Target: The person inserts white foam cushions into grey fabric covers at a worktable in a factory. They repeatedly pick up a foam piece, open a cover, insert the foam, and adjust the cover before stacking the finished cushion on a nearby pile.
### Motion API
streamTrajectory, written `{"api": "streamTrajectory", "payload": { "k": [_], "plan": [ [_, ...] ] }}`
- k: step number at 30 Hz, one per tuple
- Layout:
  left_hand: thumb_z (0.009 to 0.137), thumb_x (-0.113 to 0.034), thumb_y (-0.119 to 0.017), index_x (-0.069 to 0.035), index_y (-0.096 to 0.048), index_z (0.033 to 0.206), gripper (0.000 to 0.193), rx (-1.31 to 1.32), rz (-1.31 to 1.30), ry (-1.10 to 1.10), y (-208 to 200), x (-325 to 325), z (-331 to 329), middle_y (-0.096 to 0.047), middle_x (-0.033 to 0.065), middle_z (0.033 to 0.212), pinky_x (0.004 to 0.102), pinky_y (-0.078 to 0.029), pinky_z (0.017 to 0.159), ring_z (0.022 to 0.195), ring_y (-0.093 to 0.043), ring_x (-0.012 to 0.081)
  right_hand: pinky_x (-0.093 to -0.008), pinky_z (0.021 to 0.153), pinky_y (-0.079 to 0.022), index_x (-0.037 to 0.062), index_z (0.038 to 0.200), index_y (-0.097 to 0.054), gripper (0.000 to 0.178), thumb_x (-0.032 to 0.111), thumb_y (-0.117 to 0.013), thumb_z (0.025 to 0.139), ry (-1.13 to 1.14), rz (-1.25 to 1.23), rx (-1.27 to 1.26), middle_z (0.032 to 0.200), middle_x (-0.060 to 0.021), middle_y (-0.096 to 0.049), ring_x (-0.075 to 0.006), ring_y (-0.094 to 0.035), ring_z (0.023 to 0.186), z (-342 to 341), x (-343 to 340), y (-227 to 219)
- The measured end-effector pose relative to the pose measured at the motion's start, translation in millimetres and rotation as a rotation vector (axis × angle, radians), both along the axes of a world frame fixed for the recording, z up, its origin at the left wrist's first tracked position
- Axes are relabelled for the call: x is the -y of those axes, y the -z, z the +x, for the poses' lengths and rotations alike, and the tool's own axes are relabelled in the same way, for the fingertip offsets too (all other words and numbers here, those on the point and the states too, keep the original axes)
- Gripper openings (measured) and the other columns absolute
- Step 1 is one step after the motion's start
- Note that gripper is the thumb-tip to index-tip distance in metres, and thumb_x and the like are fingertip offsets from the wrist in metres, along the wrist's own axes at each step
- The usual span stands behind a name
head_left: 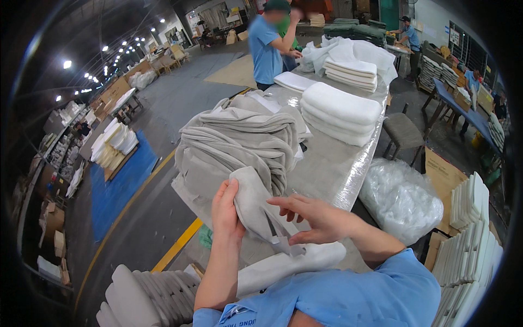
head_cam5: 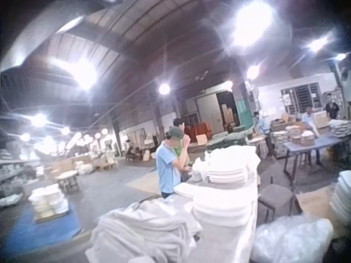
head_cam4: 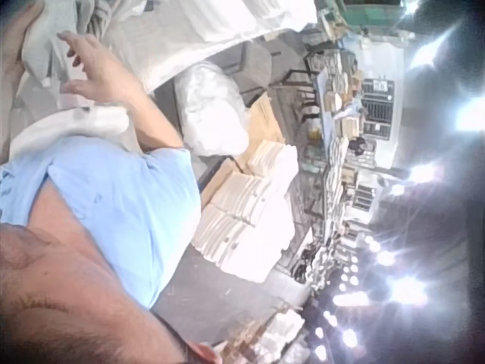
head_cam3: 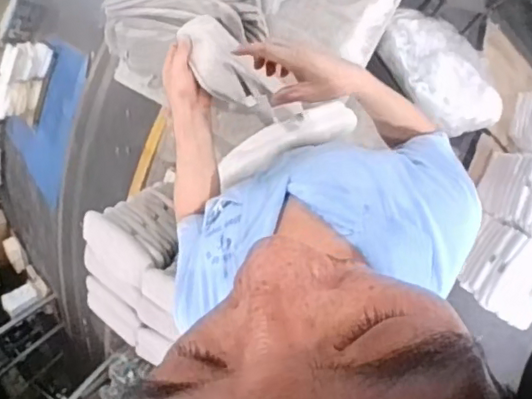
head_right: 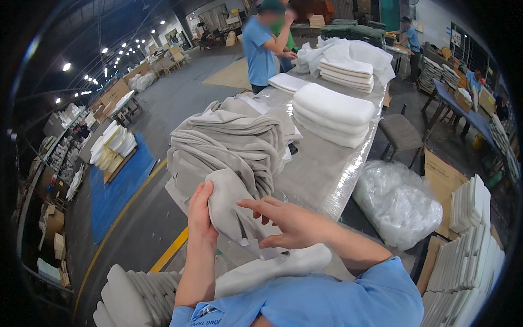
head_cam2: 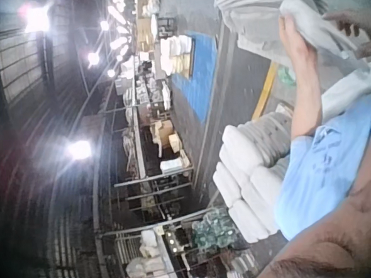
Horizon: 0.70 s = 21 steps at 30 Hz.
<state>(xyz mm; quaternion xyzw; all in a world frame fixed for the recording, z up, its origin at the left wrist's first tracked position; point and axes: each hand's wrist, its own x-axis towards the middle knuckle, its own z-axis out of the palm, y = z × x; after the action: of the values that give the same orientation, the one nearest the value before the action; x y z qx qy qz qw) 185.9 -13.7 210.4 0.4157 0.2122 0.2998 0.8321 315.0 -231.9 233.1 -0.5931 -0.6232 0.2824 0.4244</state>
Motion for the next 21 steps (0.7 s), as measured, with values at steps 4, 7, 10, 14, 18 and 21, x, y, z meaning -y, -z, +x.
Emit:
{"api": "streamTrajectory", "payload": {
  "k": [4, 7, 10, 14, 18, 21],
  "plan": [
    [0.107, -0.021, -0.061, -0.004, -0.062, 0.108, 0.017, 0.03, -0.014, 0.008, -1.8, -2.8, 3.8, -0.072, 0.0082, 0.1, 0.0347, -0.061, 0.077, 0.086, -0.072, 0.0182, -0.0376, 0.083, -0.057, 0.0139, 0.16, -0.042, 0.08, 0.01, -0.078, 0.088, 0.122, 0.019, -0.128, 0.11, -0.0104, -0.065, -0.0256, -0.067, 0.095, -17.7, -19.0, 32.8],
    [0.107, -0.021, -0.061, -0.003, -0.062, 0.109, 0.017, 0.043, -0.032, 0.009, 1.5, -8.0, 2.6, -0.072, 0.0092, 0.103, 0.0355, -0.061, 0.08, 0.087, -0.072, 0.0191, -0.0308, 0.079, -0.055, 0.0127, 0.153, -0.051, 0.068, 0.004, -0.075, 0.091, 0.315, 0.079, 0.031, 0.097, -0.0037, -0.065, -0.0171, -0.064, 0.084, -7.3, -28.3, 41.0],
    [0.107, -0.02, -0.061, -0.003, -0.062, 0.111, 0.018, 0.063, -0.028, -0.013, 0.3, -10.9, -1.0, -0.073, 0.0102, 0.107, 0.0365, -0.061, 0.082, 0.088, -0.073, 0.0202, -0.0306, 0.08, -0.055, 0.0119, 0.148, -0.056, 0.06, 0.008, -0.077, 0.092, 0.347, 0.1, -0.185, 0.094, -0.0022, -0.066, -0.0164, -0.065, 0.086, 8.1, -33.2, 29.7],
    [0.108, -0.02, -0.06, -0.003, -0.061, 0.119, 0.02, 0.037, -0.001, 0.031, -4.9, 12.1, 10.1, -0.073, 0.0114, 0.111, 0.0377, -0.061, 0.084, 0.092, -0.073, 0.0212, -0.0328, 0.084, -0.054, 0.0105, 0.151, -0.054, 0.063, 0.015, -0.079, 0.093, 0.358, 0.288, 0.027, 0.104, -0.0071, -0.07, -0.0196, -0.066, 0.092, -1.6, -38.4, -7.6],
    [0.109, -0.019, -0.056, -0.004, -0.058, 0.131, 0.026, 0.088, 0.132, 0.219, -13.5, 34.0, 17.2, -0.073, 0.0114, 0.113, 0.0377, -0.06, 0.086, 0.094, -0.073, 0.0218, -0.0384, 0.092, -0.055, 0.0065, 0.144, -0.06, 0.052, 0.016, -0.075, 0.094, 0.412, 0.23, 0.23, 0.115, -0.0132, -0.074, -0.0288, -0.071, 0.104, 22.3, -43.9, -14.0],
    [0.106, -0.015, -0.061, -0.005, -0.056, 0.136, 0.032, -0.042, 0.362, 0.193, 11.4, 6.2, -6.4, -0.071, 0.012, 0.119, 0.0387, -0.06, 0.089, 0.102, -0.073, 0.0223, -0.0376, 0.094, -0.055, 0.0055, 0.136, -0.066, 0.043, 0.012, -0.074, 0.094, 0.398, 0.124, 0.108, 0.122, -0.0146, -0.075, -0.0306, -0.072, 0.111, 46.7, -15.3, -26.6]
  ]
}}
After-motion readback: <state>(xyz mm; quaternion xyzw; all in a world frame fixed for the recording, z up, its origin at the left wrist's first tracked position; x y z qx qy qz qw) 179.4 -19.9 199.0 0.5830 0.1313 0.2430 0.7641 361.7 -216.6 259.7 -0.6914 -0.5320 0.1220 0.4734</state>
